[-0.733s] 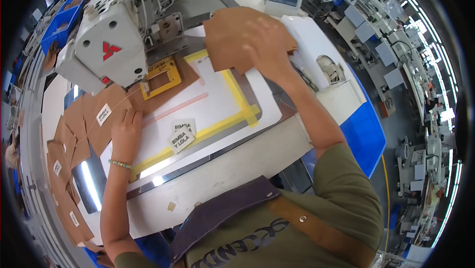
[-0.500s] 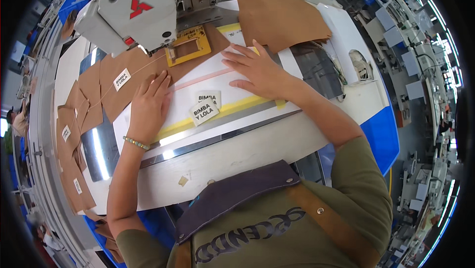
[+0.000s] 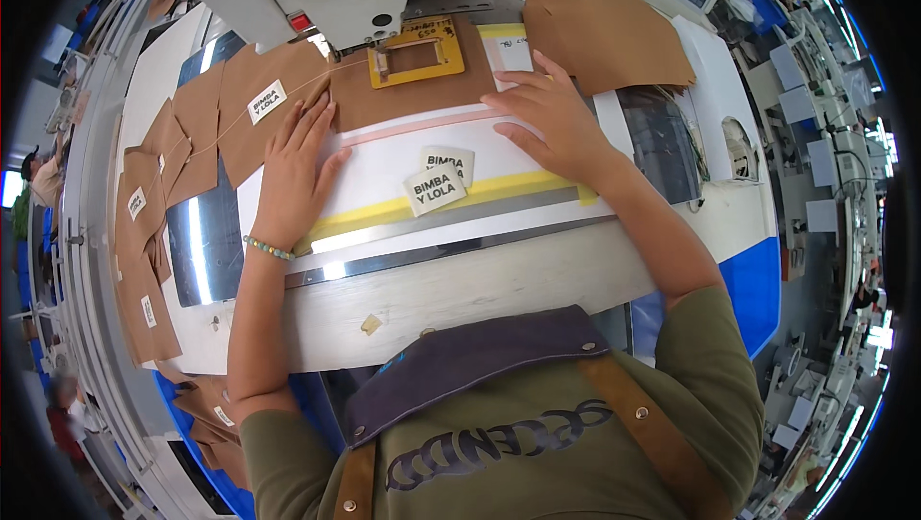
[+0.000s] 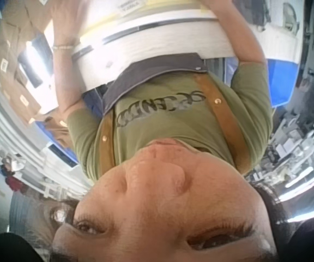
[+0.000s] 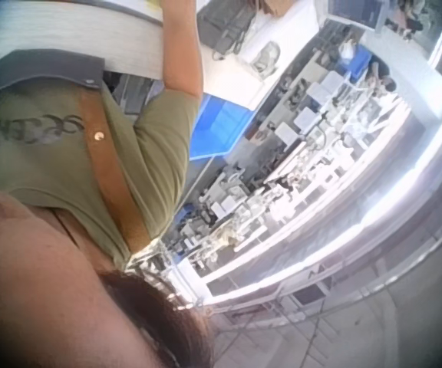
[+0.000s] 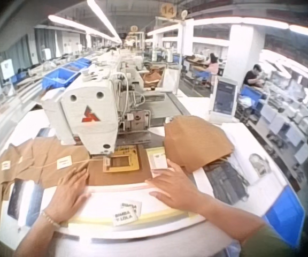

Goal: The person places fabric pieces and labels into a sewing machine jig, stitches the labels onto the fabric using the sewing machine, and retrieves additional labels from a box onto the table.

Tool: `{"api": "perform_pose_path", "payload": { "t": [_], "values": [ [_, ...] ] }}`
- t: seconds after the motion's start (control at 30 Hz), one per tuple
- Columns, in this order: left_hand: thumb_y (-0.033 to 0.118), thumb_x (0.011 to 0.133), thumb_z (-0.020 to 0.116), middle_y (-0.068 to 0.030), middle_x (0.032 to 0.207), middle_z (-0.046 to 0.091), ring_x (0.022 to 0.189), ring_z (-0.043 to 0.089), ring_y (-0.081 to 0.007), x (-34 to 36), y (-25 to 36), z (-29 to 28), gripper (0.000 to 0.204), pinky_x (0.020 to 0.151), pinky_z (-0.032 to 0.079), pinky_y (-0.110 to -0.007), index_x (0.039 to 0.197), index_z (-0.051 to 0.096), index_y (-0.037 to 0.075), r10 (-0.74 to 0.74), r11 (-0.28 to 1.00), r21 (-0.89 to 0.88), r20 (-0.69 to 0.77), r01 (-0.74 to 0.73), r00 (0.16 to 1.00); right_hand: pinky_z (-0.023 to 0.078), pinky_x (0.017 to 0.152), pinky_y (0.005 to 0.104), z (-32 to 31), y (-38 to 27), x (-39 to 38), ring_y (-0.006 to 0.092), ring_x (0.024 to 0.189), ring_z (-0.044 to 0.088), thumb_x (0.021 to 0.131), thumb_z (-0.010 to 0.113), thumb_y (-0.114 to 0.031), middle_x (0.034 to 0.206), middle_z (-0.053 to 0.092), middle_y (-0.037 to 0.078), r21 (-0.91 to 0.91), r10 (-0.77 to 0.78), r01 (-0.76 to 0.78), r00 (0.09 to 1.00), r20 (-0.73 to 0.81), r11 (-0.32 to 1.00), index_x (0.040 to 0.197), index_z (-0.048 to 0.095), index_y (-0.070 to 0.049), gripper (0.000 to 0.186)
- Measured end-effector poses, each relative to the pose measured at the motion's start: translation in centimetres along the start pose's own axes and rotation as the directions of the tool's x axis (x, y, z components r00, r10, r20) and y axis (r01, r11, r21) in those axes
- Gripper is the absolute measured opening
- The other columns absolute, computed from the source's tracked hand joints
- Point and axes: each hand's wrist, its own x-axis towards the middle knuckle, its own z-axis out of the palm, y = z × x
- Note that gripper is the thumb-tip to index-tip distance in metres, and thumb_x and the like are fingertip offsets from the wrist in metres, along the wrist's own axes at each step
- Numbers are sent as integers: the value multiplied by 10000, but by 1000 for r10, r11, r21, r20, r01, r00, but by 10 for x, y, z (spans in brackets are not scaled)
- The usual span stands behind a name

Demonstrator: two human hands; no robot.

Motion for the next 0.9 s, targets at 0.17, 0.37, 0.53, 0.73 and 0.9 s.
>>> {"api": "perform_pose_path", "payload": {
  "t": [0.17, 0.37, 0.53, 0.73, 0.9],
  "values": [
    [262, 1022, 698, -123, 1524, 621, 1482, 498, -372, -4, -7, -10, 490, 1203, 393, -493, 1457, 629, 47, -33, 999, 39, -9, 34, 999, 214, 1306, 590, -4, -4, -1, 292, 1576, 381, 1090, 614, -395, 1611, 551, 109, 97, -12, 17, 998, -54, 995, 1497, 617, -76, 517],
    [246, 998, 725, -67, 1565, 606, 1494, 485, -358, 0, 13, -8, 471, 1221, 376, -505, 1425, 662, 58, 100, 995, -20, 33, -99, 994, 198, 1315, 582, 1, -7, 0, 297, 1599, 337, 1101, 585, -423, 1613, 552, 109, -22, 57, -58, 998, -36, 998, 1486, 627, -58, 532],
    [230, 1003, 707, -34, 1638, 553, 1564, 416, -340, -1, 15, -12, 493, 1251, 344, -501, 1470, 644, 84, 109, 994, -43, 144, -104, 984, 174, 1333, 562, -7, -3, -3, 316, 1613, 322, 1072, 623, -343, 1652, 515, 95, -65, 35, -32, 999, 39, 997, 1507, 605, -64, 517],
    [214, 983, 736, -50, 1632, 554, 1547, 429, -352, 0, 9, -13, 511, 1247, 349, -512, 1467, 646, 80, 77, 997, -20, 80, -75, 994, 190, 1329, 553, -7, -5, -1, 324, 1604, 334, 1088, 583, -336, 1663, 500, 97, 42, 32, -30, 997, -67, 999, 1517, 602, -70, 505],
    [300, 1032, 682, -38, 1687, 488, 1584, 388, -348, -1, 12, -10, 545, 1278, 318, -508, 1543, 594, 132, 67, 997, 42, 102, -72, 993, 198, 1324, 561, 0, -3, -2, 322, 1592, 346, 1103, 564, -387, 1655, 507, 98, 27, 37, -37, 999, -16, 999, 1503, 623, -102, 496]
  ]
}}
